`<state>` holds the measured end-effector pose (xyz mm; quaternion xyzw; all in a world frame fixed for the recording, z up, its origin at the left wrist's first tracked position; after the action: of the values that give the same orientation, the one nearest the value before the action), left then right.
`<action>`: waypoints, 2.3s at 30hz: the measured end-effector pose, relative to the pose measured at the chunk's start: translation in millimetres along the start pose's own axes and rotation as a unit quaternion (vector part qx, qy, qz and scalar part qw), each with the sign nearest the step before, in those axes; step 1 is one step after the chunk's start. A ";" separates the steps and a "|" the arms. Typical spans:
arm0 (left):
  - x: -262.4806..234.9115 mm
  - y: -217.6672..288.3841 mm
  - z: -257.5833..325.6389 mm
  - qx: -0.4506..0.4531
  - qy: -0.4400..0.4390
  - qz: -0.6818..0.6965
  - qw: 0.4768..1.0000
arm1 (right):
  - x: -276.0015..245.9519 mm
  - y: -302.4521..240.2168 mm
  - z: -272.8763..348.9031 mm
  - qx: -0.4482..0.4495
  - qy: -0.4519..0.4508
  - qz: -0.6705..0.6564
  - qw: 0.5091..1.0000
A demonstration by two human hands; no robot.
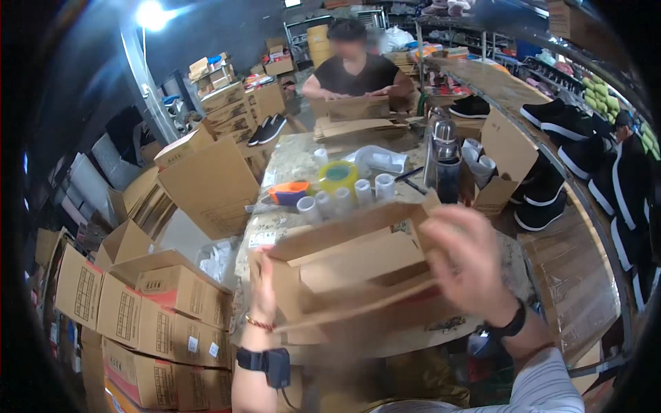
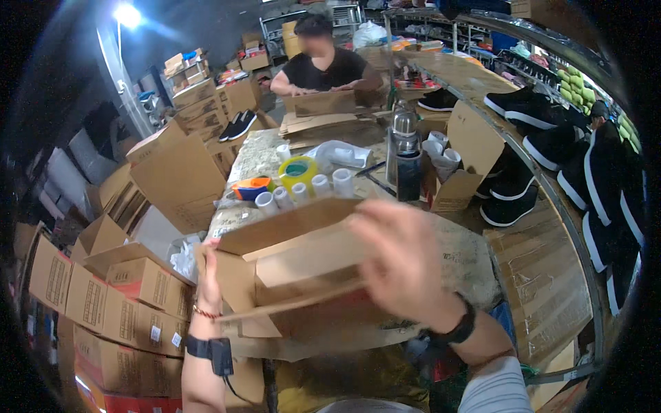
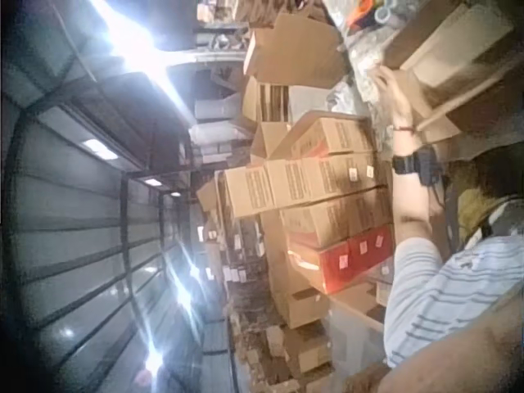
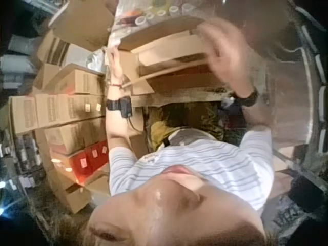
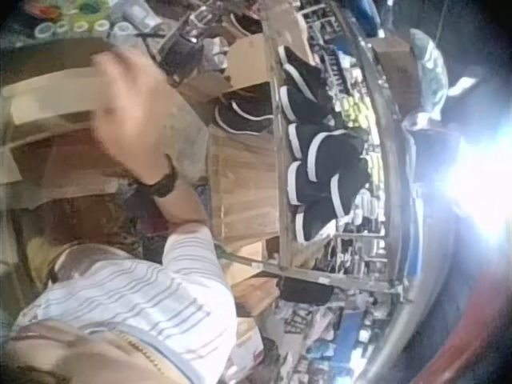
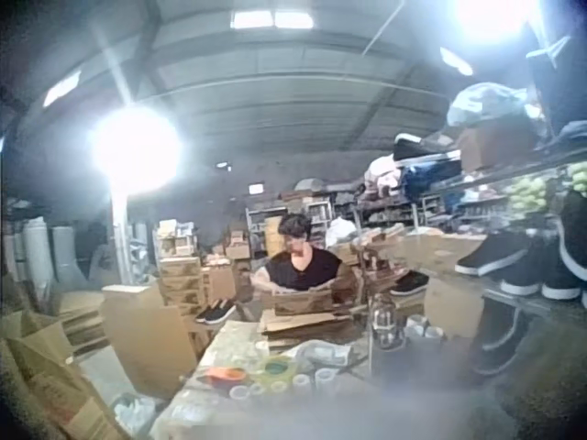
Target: The recorder folds cardboard shoe boxes, places a pair of black shoes inside each box, and stacks the packed boxes.
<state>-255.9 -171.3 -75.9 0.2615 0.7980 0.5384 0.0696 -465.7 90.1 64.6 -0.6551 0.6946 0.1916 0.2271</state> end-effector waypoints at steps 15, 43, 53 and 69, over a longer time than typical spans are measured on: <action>39.8 -12.4 -28.4 0.089 -0.095 -0.208 0.969 | 106.8 155.4 43.1 0.384 0.150 -0.355 0.839; 126.6 -15.9 39.1 0.032 -0.208 -0.597 0.774 | 40.3 501.8 164.7 0.460 -0.198 0.370 0.783; 135.8 -18.7 45.9 0.121 -0.299 -0.554 0.767 | 73.4 593.2 183.9 0.460 -0.122 0.343 0.810; 111.1 4.4 31.7 0.001 -0.140 -0.394 0.909 | -25.3 306.6 210.4 0.579 0.168 -0.442 0.665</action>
<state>-336.8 -89.3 -65.9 -0.0013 0.8185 0.4248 0.3867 -756.9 250.4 -103.9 -0.6432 0.3208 -0.4848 0.4983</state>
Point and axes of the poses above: each hand's wrist, its own z-axis away from the middle knuckle, its own x-axis out of the palm, y = z × x, the point moved 10 cm from there along -z, towards the middle knuckle, and after that the axes turned 15 degrees about z, right-handed, at the moved point
